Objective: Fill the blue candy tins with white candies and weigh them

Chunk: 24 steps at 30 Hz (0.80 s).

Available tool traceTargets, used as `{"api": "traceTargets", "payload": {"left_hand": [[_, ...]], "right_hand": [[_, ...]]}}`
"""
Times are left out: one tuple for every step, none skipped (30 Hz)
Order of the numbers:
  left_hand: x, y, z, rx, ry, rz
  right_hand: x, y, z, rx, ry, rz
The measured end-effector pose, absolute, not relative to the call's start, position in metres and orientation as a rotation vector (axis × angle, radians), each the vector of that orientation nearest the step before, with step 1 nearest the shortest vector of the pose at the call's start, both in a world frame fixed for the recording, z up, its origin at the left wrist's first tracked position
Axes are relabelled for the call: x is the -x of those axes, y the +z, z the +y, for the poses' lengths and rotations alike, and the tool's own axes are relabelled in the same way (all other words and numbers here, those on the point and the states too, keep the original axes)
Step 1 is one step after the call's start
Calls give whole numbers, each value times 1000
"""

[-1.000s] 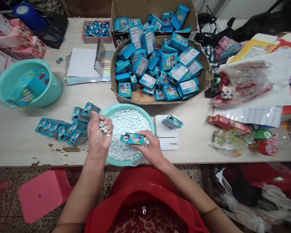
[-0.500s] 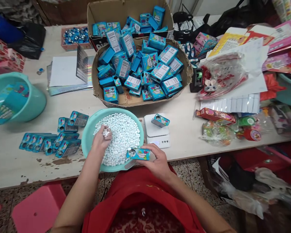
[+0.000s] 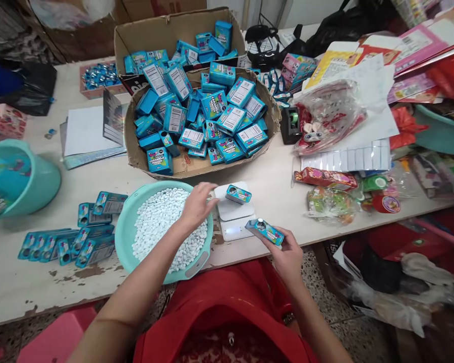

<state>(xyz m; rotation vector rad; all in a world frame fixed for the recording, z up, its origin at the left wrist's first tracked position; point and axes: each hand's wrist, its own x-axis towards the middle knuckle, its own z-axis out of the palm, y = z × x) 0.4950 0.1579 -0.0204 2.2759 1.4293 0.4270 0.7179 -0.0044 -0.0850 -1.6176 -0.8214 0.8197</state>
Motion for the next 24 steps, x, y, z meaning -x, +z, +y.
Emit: {"api": "traceTargets", "payload": {"left_hand": [[-512,-26,167,-2316,379,1328],[-528,-31,174,-2338,305,1244],[-540,-36,181,-2337,229,1190],[-549,-40,186,-2313,175,1172],[-554,-43,188,-2272,161,1194],[-556,-43,189,-2218,197,1245],[-553,-40,188,-2158,278,1313],[-549,-35,185,-2092,388,1381],[-542,-28,182,-2018,506,1443],[-534,-20,177,-1937,615,1493],[-525,-11,171,-1855,707,1532],[-515,-2,165,-1780,783,1566],[-506,7,159,-1717,844,1598],[-497,15,153,-1668,893,1627],[-488,22,147,-1635,932,1654],[-479,27,141,-1608,966,1676],[-470,31,136,-1572,996,1695],[-462,34,130,-1523,1023,1712],[-454,35,124,-1464,1048,1731],[-446,35,119,-1409,1068,1756],[-439,34,114,-1363,1087,1786],[-433,32,110,-1330,1100,1818],[-427,29,105,-1311,1109,1849],[-422,27,101,-1295,1120,1873]], "right_hand": [[-723,-90,-1,1630,786,-812],[-727,-94,3,1640,760,-809],[-731,-98,7,1648,744,-815],[-733,-100,10,1651,734,-828],[-735,-101,14,1648,728,-844],[-735,-102,18,1636,724,-861],[-735,-102,22,1618,722,-876],[-733,-101,26,1597,721,-885],[-731,-101,31,1576,722,-888],[-727,-101,37,1559,726,-884],[-723,-102,44,1543,739,-879],[-719,-104,51,1525,756,-874],[-714,-106,58,1503,776,-876],[-710,-108,65,1478,795,-885],[-705,-110,72,1453,808,-903],[-701,-112,78,1433,809,-922],[-697,-114,83,1421,801,-936],[-694,-115,87,1417,790,-942],[-691,-116,90,1416,784,-941],[-688,-118,93,1418,785,-937],[-686,-119,96,1420,793,-935],[-684,-120,98,1426,804,-938],[-683,-121,99,1437,813,-953],[-683,-122,101,1453,816,-974]]}}
